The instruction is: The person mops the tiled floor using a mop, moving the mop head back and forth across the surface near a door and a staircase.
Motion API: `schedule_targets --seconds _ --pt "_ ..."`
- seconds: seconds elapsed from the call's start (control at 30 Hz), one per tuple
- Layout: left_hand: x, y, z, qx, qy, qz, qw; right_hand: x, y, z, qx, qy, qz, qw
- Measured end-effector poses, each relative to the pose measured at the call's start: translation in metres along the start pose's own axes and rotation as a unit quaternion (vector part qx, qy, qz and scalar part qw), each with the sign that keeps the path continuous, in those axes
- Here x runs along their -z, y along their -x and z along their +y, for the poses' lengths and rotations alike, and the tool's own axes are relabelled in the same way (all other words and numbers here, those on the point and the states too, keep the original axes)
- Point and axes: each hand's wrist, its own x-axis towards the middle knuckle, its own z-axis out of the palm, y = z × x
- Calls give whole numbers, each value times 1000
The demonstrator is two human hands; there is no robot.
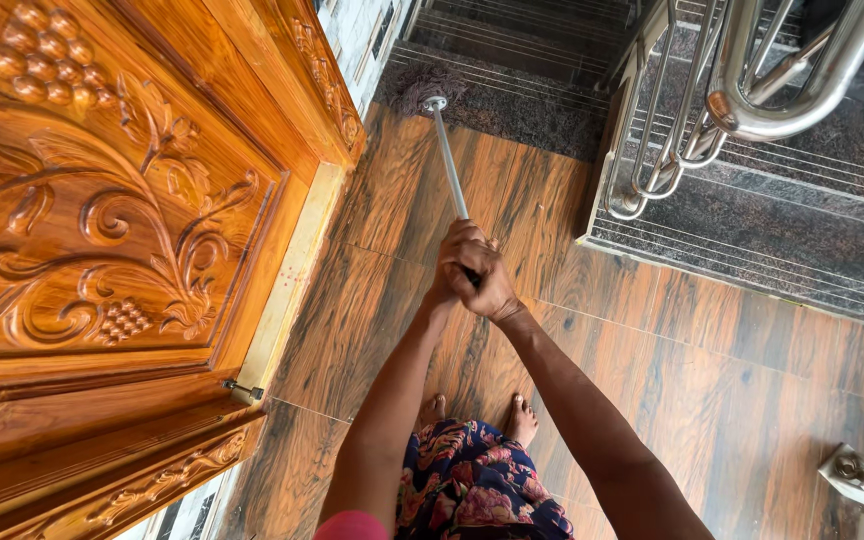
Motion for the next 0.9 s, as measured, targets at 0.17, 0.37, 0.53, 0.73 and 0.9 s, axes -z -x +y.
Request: schedule_targets --seconds 0.17,0.37,0.53,0.73,0.9 --pt "-16 8 28 -77 -131 -5 988 23 13 -33 -11 12 12 1000" --pt "-7 36 90 -23 -154 -61 986 34 40 -111 -115 12 44 992" --pt "12 54 94 -67 -141 -83 984 27 23 -143 88 -64 46 993" --pt "37 44 53 -154 -94 -43 983 -12 21 -99 62 -45 15 997" --pt "35 59 67 -145 -99 -75 982 -8 55 -94 -43 6 -54 998"
